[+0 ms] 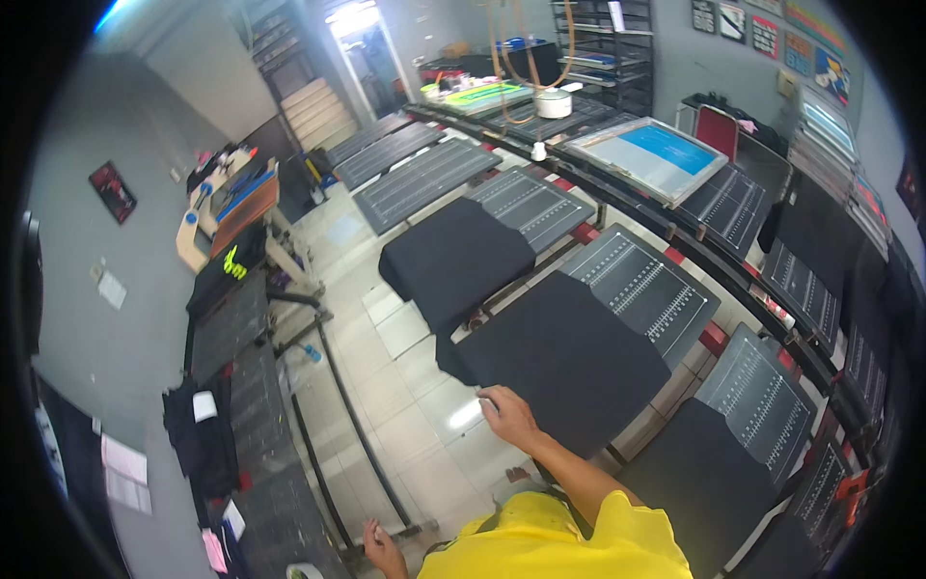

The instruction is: The person prepares a silk screen for printing by applying tape to its edges and using a scraper to press it down.

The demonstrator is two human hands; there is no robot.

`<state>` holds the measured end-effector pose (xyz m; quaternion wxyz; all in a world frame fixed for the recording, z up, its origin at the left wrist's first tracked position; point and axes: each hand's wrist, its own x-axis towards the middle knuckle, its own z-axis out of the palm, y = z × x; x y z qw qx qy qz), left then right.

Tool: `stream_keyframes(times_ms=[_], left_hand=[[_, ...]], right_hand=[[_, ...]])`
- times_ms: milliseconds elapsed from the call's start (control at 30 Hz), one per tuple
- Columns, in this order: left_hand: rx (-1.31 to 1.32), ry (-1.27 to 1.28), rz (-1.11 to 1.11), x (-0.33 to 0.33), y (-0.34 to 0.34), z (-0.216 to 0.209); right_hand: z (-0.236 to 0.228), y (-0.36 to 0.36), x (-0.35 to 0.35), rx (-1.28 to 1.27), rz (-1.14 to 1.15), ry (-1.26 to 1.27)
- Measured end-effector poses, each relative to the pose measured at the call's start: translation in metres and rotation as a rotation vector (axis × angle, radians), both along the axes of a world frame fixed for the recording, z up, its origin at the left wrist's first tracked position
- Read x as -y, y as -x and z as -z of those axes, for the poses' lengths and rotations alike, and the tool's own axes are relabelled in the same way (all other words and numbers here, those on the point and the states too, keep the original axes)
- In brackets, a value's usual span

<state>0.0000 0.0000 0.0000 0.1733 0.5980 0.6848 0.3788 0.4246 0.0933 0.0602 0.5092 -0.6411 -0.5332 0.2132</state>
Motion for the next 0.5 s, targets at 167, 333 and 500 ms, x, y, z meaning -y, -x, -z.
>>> stream_keyframes(times_ms=[167,333,500], left_hand=[[0.235,0.227,0.365,-0.159,-0.136,-0.077],[0.393,0.362,0.817,-0.27,-0.283,-0.102],[0.629,0.56,1.196,-0.333,-0.462,-0.148]], right_hand=[[-0.006,-0.088,-0.027,-0.102,0.371,-0.122],[0.007,-0.124,-0.006,-0.11,0.53,-0.066],[0.022,-0.12,0.002,-0.2,0.648,-0.077]])
